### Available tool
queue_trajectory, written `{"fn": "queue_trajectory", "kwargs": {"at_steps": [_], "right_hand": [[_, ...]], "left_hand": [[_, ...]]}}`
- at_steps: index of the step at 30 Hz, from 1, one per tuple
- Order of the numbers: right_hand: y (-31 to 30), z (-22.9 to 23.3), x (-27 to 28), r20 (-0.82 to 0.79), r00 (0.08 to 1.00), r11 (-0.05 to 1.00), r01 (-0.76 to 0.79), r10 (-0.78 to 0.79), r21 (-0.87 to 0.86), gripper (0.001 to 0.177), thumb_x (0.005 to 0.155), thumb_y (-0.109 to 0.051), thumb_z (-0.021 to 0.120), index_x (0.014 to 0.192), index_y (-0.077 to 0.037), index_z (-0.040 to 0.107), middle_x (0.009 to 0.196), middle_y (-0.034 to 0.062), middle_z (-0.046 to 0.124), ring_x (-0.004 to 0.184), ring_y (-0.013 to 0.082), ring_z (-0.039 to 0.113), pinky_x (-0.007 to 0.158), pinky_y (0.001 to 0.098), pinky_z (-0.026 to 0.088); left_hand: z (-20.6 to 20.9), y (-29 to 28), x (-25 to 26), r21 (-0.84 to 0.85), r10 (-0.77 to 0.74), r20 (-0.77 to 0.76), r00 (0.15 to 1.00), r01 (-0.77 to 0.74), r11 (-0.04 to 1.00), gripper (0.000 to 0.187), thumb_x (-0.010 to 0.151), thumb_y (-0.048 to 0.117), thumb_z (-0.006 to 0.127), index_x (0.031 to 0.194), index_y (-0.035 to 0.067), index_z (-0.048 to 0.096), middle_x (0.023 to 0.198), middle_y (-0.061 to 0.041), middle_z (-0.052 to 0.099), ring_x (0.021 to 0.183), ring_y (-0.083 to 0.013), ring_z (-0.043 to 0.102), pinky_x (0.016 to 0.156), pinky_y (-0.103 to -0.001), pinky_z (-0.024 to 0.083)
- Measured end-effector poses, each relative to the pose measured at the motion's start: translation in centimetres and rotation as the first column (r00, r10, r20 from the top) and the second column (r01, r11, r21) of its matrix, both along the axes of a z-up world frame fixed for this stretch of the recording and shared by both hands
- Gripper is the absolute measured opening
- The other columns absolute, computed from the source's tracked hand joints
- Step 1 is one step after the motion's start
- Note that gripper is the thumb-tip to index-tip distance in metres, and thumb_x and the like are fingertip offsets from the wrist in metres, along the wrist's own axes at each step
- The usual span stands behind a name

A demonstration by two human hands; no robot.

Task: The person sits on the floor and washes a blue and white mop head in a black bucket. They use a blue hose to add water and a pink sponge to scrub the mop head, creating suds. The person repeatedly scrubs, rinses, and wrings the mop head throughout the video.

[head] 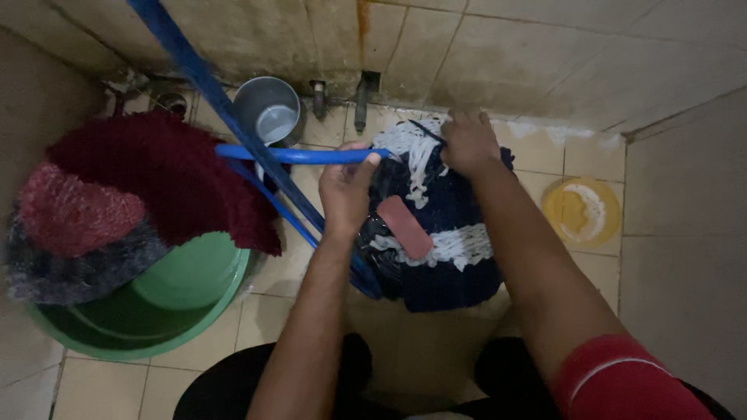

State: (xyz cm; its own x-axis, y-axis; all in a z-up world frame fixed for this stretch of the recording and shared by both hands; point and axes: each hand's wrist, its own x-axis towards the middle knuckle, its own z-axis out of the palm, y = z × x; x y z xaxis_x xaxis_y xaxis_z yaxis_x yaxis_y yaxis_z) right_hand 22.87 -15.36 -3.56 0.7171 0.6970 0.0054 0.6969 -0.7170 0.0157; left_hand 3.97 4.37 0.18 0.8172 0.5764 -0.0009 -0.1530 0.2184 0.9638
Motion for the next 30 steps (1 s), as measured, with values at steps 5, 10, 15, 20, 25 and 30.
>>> {"fn": "queue_trajectory", "kwargs": {"at_steps": [5,10,15,20,25,30], "right_hand": [[0.1,1.0,-0.5,-0.207,0.974,0.990,0.114,-0.094,0.086,0.025,0.076,-0.018,0.071,0.097,-0.005,0.068,0.105,0.0236,0.070,0.106,0.0436,0.065,0.093,0.0529,0.051],[-0.8,4.8,-2.6,-0.212,0.957,0.955,0.236,-0.197,0.181,0.029,0.083,-0.025,0.072,0.100,-0.003,0.065,0.102,0.0256,0.069,0.099,0.0462,0.065,0.084,0.0560,0.051],[-2.8,7.5,-6.2,-0.076,0.992,0.971,0.111,-0.097,0.211,0.032,0.079,-0.033,0.077,0.093,-0.007,0.065,0.094,0.0194,0.066,0.095,0.0426,0.064,0.078,0.0551,0.051],[-6.0,7.4,-11.6,-0.197,0.976,0.994,-0.086,0.096,0.061,0.029,0.076,-0.031,0.074,0.094,-0.009,0.067,0.092,0.0137,0.065,0.089,0.0361,0.067,0.074,0.0505,0.052],[-7.8,6.5,-14.6,-0.436,0.896,0.990,-0.127,0.087,-0.063,0.043,0.086,-0.049,0.069,0.107,-0.011,0.070,0.105,0.0135,0.068,0.089,0.0339,0.069,0.075,0.0482,0.055],[-7.3,6.5,-13.5,-0.266,0.930,0.934,0.306,-0.253,0.183,0.046,0.093,-0.045,0.061,0.125,-0.012,0.068,0.123,0.0157,0.070,0.114,0.0358,0.067,0.099,0.0494,0.053]], "left_hand": [[0.1,-0.3,-0.1,0.085,0.026,0.028,0.999,-0.028,0.996,0.029,0.094,0.006,0.075,0.121,0.002,0.065,0.102,0.000,0.069,0.092,-0.0078,0.065,0.083,-0.023,0.053],[0.8,-0.8,0.2,-0.101,-0.014,0.028,1.000,0.017,0.995,0.028,0.093,0.004,0.076,0.119,0.001,0.066,0.088,0.002,0.060,0.075,-0.0070,0.053,0.065,-0.023,0.043],[1.7,-1.0,0.3,-0.073,-0.052,0.075,0.996,0.057,0.996,0.024,0.094,0.005,0.073,0.116,0.002,0.064,0.093,0.002,0.064,0.082,-0.0065,0.059,0.074,-0.023,0.049],[2.0,-1.5,0.0,-0.060,-0.087,0.096,0.992,0.093,0.994,0.022,0.098,0.009,0.073,0.116,0.000,0.064,0.097,-0.001,0.068,0.089,-0.0083,0.063,0.082,-0.024,0.052],[1.6,-2.2,0.1,-0.053,-0.065,0.121,0.991,0.071,0.996,0.028,0.096,0.009,0.075,0.120,0.001,0.063,0.095,-0.002,0.069,0.083,-0.0091,0.063,0.073,-0.024,0.050],[1.2,-2.8,-0.4,-0.084,-0.096,0.062,0.993,0.101,0.991,0.034,0.093,0.010,0.075,0.123,0.002,0.062,0.094,-0.002,0.070,0.082,-0.0081,0.065,0.071,-0.023,0.050]]}}
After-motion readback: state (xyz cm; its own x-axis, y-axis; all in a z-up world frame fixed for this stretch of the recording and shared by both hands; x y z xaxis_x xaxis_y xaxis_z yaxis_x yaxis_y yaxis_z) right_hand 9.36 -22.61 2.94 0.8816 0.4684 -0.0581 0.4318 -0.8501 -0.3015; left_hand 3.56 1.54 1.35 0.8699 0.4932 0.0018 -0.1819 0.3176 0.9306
